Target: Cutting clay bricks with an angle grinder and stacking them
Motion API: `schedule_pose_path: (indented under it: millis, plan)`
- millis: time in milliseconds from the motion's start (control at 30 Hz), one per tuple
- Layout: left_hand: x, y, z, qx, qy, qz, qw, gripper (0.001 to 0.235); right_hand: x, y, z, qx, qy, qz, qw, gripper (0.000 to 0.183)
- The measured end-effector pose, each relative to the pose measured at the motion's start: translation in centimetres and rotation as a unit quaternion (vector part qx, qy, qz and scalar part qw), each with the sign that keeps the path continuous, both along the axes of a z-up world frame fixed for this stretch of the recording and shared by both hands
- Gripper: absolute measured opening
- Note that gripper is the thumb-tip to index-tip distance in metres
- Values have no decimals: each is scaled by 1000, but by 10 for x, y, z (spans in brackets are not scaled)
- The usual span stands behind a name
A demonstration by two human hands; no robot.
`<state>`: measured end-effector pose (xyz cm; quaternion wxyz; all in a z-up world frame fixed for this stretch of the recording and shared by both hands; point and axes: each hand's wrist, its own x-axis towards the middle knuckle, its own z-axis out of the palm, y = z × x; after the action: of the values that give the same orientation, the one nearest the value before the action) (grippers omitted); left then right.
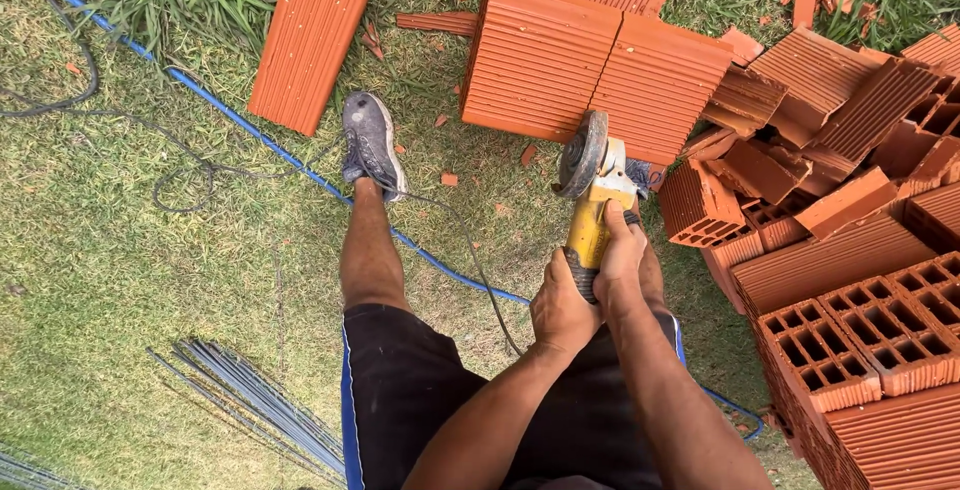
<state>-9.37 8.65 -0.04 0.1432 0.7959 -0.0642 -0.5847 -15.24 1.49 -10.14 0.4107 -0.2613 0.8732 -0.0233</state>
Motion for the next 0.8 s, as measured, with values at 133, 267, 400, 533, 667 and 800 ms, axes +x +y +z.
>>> schedule_pose_path:
  millis: [133,267,400,533,667,800]
  plan:
    - [-2,-6,-2,2,-3,4,1000,78,-21,1,-21,2,10,6,1000,56]
    - [1,-12,-1,4,-1,0,1000,79,-25,-2,-25,2,18,15,1000,57]
    - [0,-15,-6,-2,-1,5,1000,78,14,-21,12,-4,-5,7,1000,61]
    - [7,-29,-7,-4,-10,-1,1000,77,14,-31,0,-16,-19,4,1000,62]
    - [5,-34,-10,-3,-12,1,1000,78,34,-42,13,-19,-36,-1,999,60]
    - [9,-39,-9,-7,-3,4,1000,80,51,-51,27,-12,-38,7,999,61]
